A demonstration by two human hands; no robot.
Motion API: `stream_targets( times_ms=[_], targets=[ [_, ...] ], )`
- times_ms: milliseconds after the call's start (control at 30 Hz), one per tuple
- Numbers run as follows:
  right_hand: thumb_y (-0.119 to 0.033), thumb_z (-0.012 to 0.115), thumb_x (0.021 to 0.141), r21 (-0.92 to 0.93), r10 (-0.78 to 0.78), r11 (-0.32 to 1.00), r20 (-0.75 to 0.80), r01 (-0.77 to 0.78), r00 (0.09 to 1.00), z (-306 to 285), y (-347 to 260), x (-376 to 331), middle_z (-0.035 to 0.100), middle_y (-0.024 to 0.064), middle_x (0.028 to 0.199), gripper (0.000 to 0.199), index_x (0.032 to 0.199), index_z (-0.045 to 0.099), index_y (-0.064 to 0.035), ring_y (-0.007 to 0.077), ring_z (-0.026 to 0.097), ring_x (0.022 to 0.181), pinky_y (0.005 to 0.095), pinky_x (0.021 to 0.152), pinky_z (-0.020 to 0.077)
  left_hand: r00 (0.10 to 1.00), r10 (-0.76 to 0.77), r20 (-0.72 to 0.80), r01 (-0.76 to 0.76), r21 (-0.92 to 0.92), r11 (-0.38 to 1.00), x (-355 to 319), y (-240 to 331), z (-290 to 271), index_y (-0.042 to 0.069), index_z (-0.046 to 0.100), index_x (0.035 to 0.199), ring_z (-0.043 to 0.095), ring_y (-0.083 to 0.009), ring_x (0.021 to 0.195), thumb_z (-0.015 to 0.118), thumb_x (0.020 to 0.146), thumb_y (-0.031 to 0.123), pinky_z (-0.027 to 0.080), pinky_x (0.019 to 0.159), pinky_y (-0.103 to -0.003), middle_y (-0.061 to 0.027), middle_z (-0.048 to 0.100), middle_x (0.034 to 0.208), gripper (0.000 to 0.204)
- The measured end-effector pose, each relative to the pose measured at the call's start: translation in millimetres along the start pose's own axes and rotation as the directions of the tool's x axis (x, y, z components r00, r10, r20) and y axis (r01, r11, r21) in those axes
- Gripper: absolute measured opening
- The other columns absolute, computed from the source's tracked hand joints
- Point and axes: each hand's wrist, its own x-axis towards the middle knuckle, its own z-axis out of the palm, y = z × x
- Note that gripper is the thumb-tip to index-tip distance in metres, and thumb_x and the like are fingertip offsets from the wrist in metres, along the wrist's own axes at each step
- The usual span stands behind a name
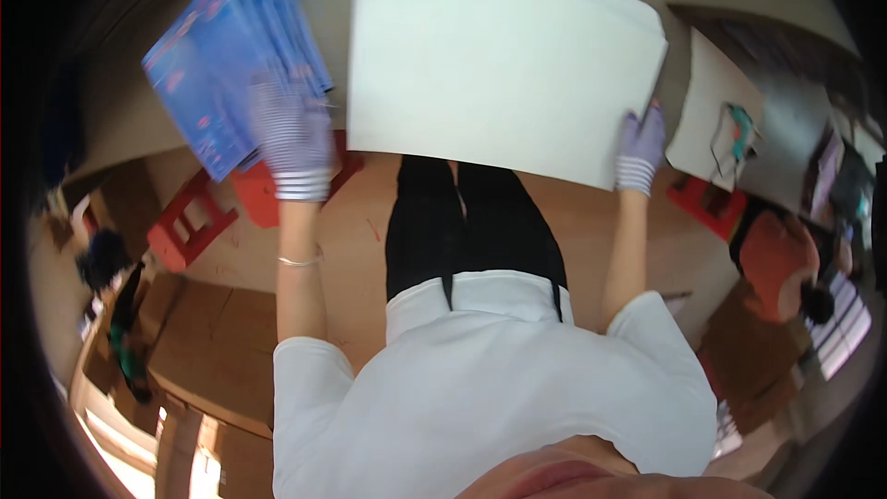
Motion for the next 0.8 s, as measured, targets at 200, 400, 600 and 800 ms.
stream_targets(
  times_ms=[200,400,600,800],
  targets=[
    [-0.025,0.062,0.091,-0.168,-0.094,0.983,-0.127,0.072,0.987,-14,-33,-17,0.054,0.0276,0.131,0.052,0.131,0.050,0.0061,0.0397,0.048,0.127,0.0463,0.107,0.0378,0.872,0.197,0.449,-0.130,-0.176,0.976,-30,142,56,0.011,0.046,0.142,0.018,-0.0436,0.146,0.066,0.084,0.031,0.014,0.115,-0.063,-0.0178,0.025,0.157,0.064],
    [-0.002,0.060,0.089,0.603,0.261,0.795,-0.252,-0.060,0.932,-58,-34,-42,0.068,0.0132,0.109,0.017,0.104,0.067,0.0007,0.0247,0.064,0.102,0.0351,0.092,0.0499,0.987,0.090,0.132,-0.041,-0.336,0.941,-6,100,57,0.002,0.047,0.137,0.029,-0.0413,0.141,0.072,0.082,0.025,0.023,0.115,-0.054,-0.0225,0.035,0.150,0.065],
    [0.002,0.062,0.088,0.947,0.384,0.253,0.089,-0.198,0.919,-71,16,-4,0.066,0.0094,0.102,0.028,0.115,0.060,0.0067,0.0136,0.062,0.092,0.0247,0.084,0.0491,0.813,-0.343,0.471,0.561,-0.792,0.242,45,31,34,-0.005,0.060,0.119,0.061,-0.0132,0.088,0.074,0.088,0.013,0.051,0.079,-0.027,-0.0095,0.068,0.105,0.038],
    [-0.003,0.063,0.091,0.807,0.323,0.522,0.114,-0.277,0.939,-38,-3,33,0.067,0.0086,0.105,0.022,0.112,0.064,0.0038,0.0131,0.063,0.093,0.0244,0.085,0.0504,0.731,-0.581,0.358,0.621,-0.701,0.350,34,60,35,-0.005,0.070,0.102,0.061,-0.0089,0.072,0.076,0.085,0.011,0.050,0.068,-0.023,-0.0044,0.070,0.086,0.024]
  ],
)
